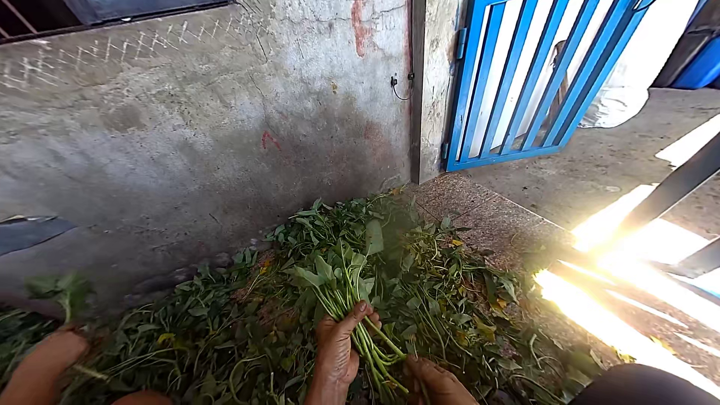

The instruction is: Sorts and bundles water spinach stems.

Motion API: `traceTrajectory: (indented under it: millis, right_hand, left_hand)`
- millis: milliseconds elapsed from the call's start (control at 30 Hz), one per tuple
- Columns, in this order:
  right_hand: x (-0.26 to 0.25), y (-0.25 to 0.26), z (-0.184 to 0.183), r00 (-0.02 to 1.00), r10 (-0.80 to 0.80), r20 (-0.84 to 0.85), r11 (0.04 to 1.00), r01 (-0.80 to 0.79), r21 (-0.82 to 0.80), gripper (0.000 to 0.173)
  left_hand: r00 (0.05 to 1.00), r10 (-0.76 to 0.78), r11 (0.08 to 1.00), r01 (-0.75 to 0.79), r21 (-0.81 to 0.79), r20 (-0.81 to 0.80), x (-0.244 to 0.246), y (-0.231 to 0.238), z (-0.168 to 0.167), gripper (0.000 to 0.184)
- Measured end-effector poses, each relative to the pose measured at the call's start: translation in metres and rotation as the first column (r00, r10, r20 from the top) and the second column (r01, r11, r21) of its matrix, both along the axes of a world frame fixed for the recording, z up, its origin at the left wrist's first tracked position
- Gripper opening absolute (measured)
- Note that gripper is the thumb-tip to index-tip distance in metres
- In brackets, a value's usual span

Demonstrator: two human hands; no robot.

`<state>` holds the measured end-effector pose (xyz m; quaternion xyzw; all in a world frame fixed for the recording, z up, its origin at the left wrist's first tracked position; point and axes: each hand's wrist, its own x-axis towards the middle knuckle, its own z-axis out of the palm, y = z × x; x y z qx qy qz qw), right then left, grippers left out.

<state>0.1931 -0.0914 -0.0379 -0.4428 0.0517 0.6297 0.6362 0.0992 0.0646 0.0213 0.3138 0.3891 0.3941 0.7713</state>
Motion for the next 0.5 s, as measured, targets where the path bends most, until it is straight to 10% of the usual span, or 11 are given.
traceTrajectory:
  millis: [500]
  right_hand:
    - [0.0001,0.0026,-0.0068,0.998,-0.02,-0.063,1.0,0.019,-0.01,0.034]
  left_hand:
    - [0.999,-0.046,0.998,0.045,0.042,0.026,0.0015,-0.0014,-0.0016,0.014]
